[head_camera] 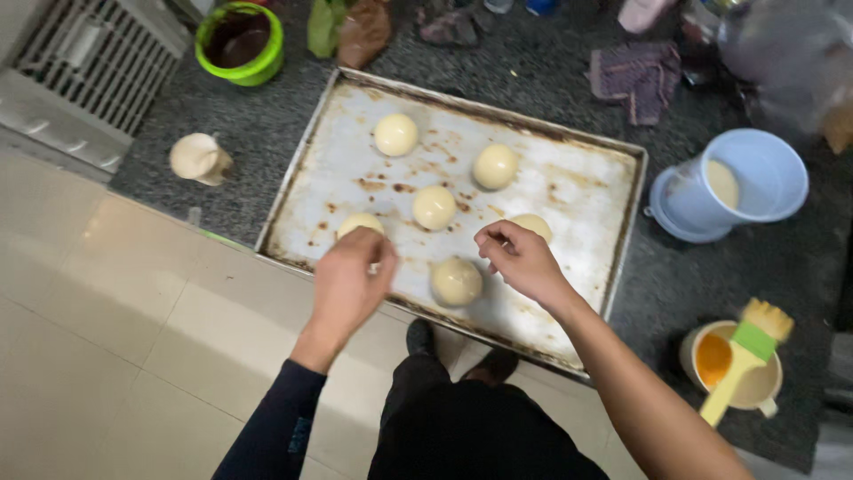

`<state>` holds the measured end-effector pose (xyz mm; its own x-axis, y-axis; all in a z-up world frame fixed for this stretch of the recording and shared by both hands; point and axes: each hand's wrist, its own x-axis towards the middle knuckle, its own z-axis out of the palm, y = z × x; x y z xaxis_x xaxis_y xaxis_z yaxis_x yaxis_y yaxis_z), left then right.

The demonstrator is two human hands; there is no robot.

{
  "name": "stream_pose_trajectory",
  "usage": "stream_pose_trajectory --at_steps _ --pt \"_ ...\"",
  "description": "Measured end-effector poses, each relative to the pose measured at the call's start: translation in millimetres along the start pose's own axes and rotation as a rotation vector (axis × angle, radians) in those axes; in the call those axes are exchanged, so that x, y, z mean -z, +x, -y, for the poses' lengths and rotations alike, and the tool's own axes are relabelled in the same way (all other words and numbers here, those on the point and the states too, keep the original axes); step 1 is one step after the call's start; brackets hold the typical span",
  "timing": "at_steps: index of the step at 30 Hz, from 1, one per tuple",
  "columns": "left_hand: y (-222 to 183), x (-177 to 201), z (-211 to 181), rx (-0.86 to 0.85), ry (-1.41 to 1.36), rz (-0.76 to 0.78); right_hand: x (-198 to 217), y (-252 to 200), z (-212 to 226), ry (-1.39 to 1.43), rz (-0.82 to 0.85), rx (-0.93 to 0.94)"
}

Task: The person removes a tray of dough balls from a rack, brushes each with a liquid wash from a cup, pricks the center of each with a stick, and then sprinkles sesame seeds over them from a small bowl.

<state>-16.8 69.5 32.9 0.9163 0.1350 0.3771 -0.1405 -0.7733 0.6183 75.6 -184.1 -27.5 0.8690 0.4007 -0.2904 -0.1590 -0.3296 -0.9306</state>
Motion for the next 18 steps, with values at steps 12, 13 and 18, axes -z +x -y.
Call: stream_pose_trajectory --at_steps 12,13,18 --pt "-71.0 63.4 294.4 1.078 -0.985 -0.755 -95.5 57.5 81.4 -0.111 0.112 0.009" --pt "-71.3 60.1 314.2 1.108 -1.003 -0.789 -102.2 61.0 84.3 -0.134 0.107 -0.016" --pt "-61.9 39.7 381.1 1.177 -1.056 -0.897 -131.6 72.2 91.2 -0.146 0.135 -0.045"
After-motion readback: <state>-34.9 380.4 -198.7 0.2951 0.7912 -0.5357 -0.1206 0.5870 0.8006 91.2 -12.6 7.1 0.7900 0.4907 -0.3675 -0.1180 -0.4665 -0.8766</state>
